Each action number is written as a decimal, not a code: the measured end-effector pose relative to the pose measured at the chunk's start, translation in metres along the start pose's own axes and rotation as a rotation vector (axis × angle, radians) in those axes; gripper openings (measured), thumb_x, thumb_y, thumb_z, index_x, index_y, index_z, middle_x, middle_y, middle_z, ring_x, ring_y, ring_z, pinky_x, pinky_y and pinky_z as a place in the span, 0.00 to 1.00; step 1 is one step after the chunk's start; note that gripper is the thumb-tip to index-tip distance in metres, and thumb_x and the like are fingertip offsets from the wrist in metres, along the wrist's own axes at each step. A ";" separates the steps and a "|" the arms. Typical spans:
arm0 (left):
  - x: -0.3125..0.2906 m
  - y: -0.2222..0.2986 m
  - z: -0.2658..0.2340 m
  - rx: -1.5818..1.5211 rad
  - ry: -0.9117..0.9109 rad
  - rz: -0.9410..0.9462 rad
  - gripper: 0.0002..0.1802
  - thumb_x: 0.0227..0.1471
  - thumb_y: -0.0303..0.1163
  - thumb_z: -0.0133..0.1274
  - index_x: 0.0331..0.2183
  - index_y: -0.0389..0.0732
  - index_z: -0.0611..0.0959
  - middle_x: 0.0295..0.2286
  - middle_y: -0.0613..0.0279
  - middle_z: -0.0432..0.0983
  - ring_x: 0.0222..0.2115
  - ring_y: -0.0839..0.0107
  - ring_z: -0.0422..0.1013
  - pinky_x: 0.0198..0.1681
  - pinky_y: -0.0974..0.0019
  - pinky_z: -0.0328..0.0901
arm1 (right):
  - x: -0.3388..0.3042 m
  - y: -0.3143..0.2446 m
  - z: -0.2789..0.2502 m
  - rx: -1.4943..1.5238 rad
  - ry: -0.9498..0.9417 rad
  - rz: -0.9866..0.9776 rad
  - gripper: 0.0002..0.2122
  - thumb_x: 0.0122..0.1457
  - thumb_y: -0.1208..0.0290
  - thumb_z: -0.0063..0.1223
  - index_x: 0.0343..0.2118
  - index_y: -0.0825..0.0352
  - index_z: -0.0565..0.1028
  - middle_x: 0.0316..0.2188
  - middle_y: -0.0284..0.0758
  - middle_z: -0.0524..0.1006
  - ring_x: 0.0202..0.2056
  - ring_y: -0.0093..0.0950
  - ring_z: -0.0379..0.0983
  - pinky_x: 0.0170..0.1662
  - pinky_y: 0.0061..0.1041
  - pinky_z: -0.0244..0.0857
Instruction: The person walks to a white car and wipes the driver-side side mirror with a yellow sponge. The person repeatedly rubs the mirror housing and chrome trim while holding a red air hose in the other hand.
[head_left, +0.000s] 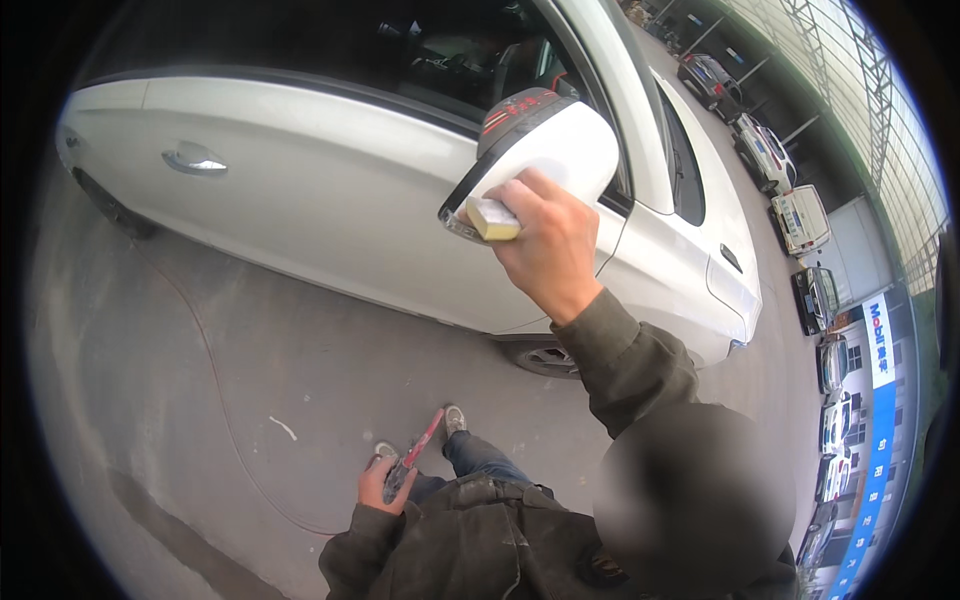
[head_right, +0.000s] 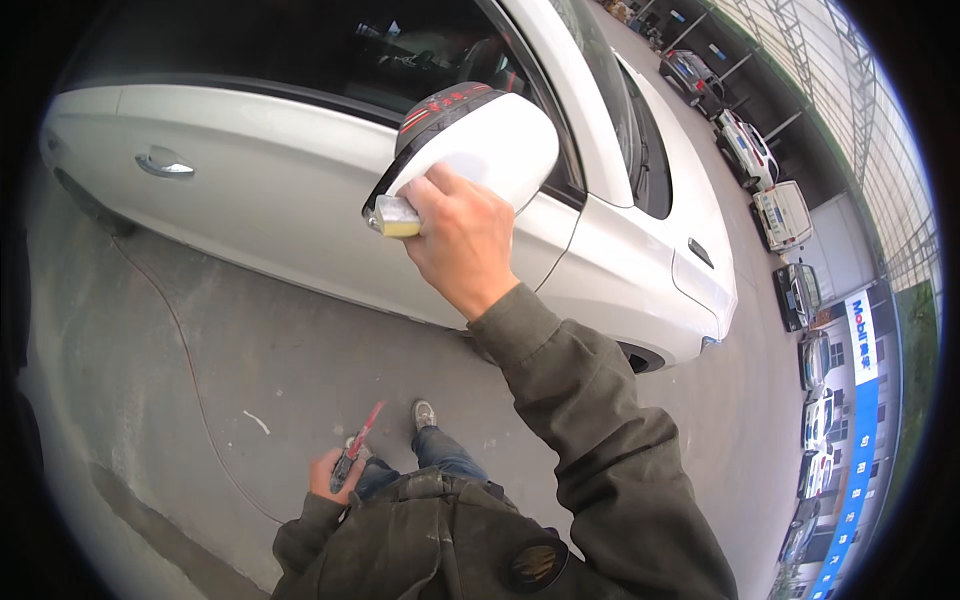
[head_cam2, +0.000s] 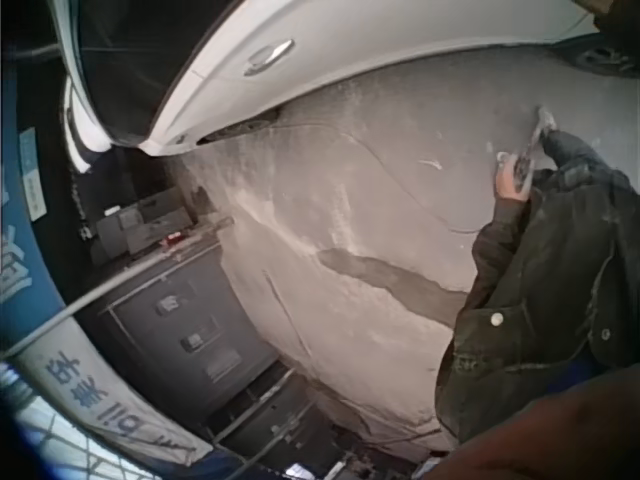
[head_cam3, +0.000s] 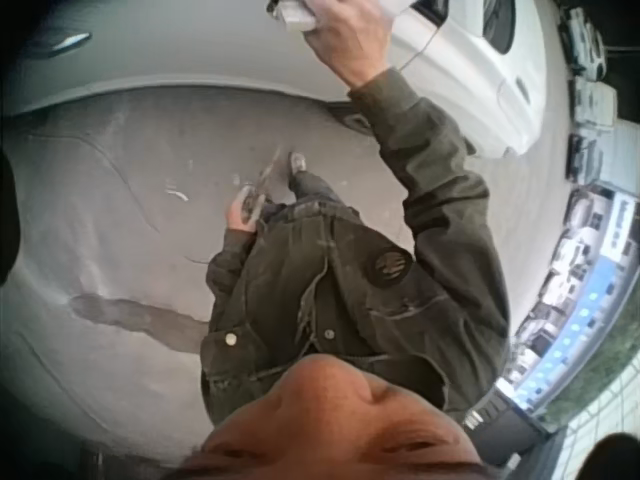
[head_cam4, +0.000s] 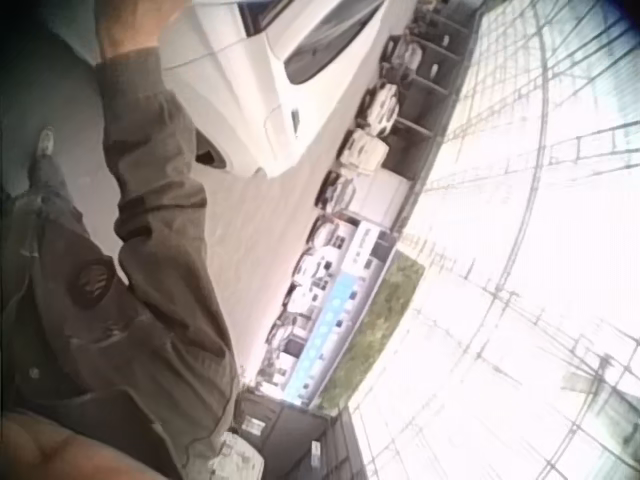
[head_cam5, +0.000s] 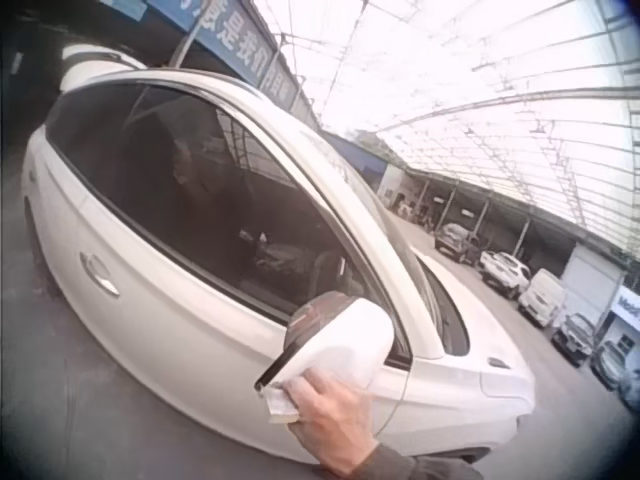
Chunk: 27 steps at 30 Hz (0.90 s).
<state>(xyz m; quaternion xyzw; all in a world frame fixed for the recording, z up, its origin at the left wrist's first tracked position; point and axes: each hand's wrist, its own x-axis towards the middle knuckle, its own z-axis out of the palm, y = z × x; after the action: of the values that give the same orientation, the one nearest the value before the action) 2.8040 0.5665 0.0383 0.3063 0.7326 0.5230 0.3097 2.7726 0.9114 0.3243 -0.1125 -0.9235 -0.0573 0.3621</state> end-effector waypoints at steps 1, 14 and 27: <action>-0.003 0.000 -0.001 -0.003 0.005 -0.002 0.14 0.55 0.35 0.67 0.31 0.36 0.81 0.27 0.47 0.75 0.30 0.43 0.71 0.35 0.53 0.67 | 0.007 0.005 0.001 0.054 0.014 0.063 0.10 0.51 0.66 0.76 0.30 0.63 0.84 0.29 0.34 0.79 0.28 0.40 0.78 0.32 0.36 0.69; -0.010 0.006 -0.007 0.021 -0.025 -0.075 0.19 0.58 0.40 0.66 0.30 0.35 0.77 0.24 0.47 0.71 0.24 0.50 0.65 0.31 0.56 0.65 | 0.028 0.050 -0.006 0.089 0.166 0.273 0.15 0.54 0.57 0.76 0.29 0.65 0.83 0.28 0.37 0.80 0.29 0.41 0.79 0.33 0.38 0.70; -0.025 0.004 0.020 0.052 0.102 -0.163 0.16 0.57 0.39 0.67 0.36 0.36 0.81 0.28 0.48 0.74 0.29 0.46 0.72 0.37 0.58 0.69 | 0.023 0.106 -0.029 0.291 -0.025 -0.026 0.16 0.52 0.62 0.79 0.34 0.67 0.83 0.31 0.35 0.82 0.31 0.32 0.81 0.35 0.29 0.74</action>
<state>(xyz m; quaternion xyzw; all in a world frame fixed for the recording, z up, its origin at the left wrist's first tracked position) 2.8355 0.5597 0.0407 0.2267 0.7832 0.4919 0.3054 2.8021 1.0123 0.3640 -0.0475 -0.9278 0.0738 0.3625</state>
